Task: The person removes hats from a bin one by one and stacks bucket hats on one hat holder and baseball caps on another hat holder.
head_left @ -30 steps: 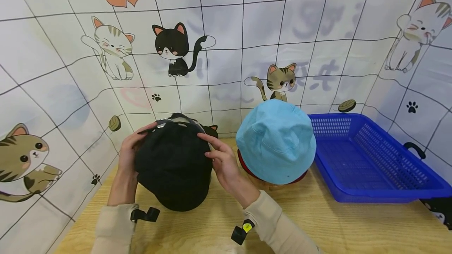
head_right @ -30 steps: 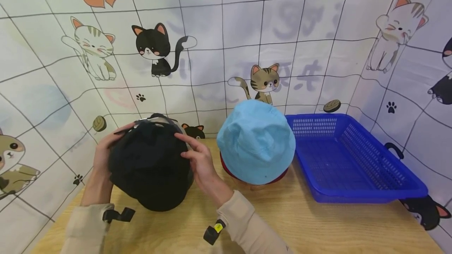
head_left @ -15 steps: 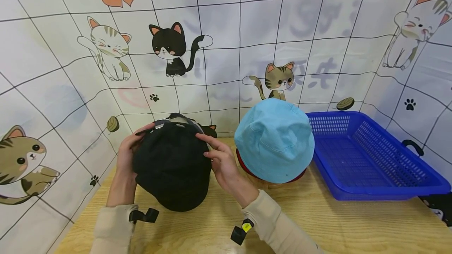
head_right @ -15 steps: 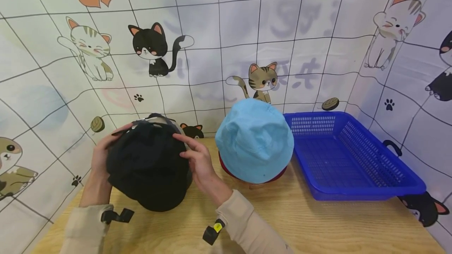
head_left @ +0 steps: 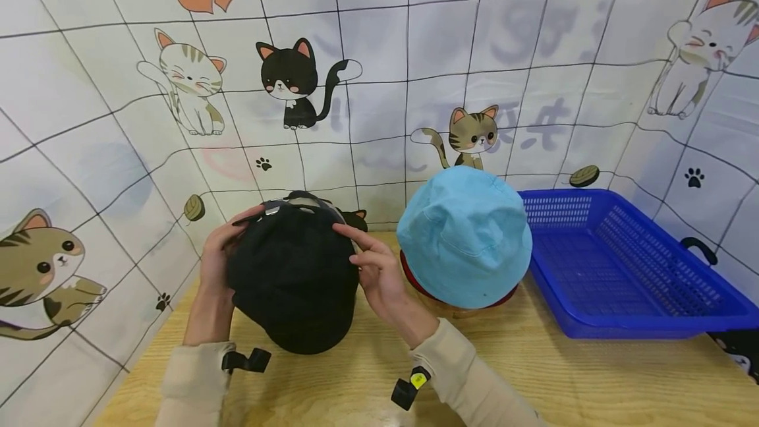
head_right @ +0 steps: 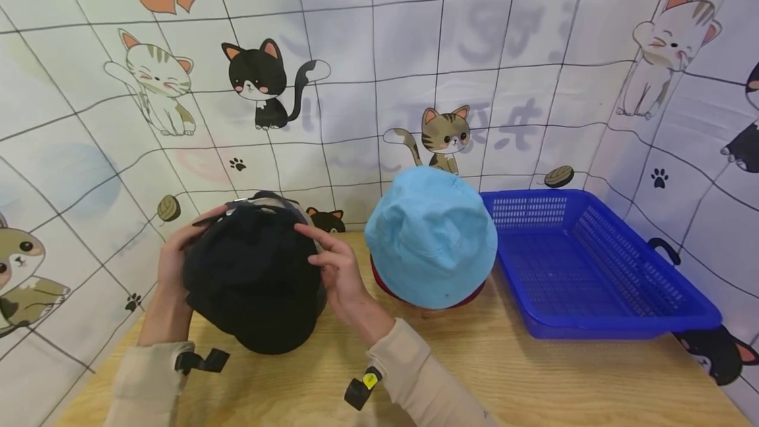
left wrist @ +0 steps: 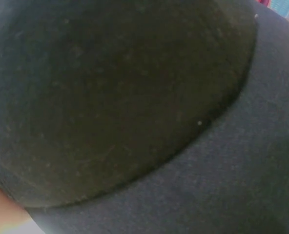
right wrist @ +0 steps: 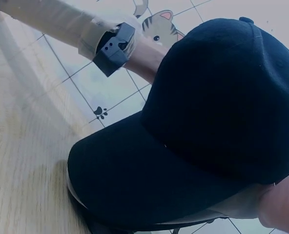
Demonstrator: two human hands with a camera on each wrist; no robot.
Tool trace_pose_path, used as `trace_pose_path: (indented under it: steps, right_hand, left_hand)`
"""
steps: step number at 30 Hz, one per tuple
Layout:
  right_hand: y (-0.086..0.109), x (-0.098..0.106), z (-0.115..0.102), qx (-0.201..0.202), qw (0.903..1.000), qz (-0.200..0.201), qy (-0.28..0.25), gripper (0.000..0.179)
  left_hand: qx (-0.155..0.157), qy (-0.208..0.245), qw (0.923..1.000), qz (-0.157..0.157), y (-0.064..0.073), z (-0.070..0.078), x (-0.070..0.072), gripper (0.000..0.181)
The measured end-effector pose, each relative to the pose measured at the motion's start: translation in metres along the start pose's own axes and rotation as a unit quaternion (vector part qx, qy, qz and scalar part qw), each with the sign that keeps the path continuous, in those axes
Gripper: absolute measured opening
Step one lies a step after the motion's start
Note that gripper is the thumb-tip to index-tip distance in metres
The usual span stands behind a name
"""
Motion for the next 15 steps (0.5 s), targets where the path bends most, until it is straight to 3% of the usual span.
trace_pose_path:
  steps: [9,15]
  right_hand:
    - [-0.0029,0.0013,-0.0015,0.005,0.9996,0.028,0.003,0.058]
    - [-0.0009,-0.0005,0.0018,0.001,0.9993,0.037,-0.003,0.058]
  left_hand:
    - [0.06,-0.038,0.9949,0.072,-0.0042,-0.0004,-0.0008,0.043]
    - [0.069,-0.065,0.9897,0.107,-0.0007,-0.0018,0.0033,0.042]
Point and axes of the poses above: each hand's wrist, its own y-axis away from the middle knuckle, its own x-axis out of the back of the hand, z = x × y, the point moved 6 cm from there along -y, towards the middle knuckle, and after that the axes turned 11 degrees about -y, right-handed, at the moved point
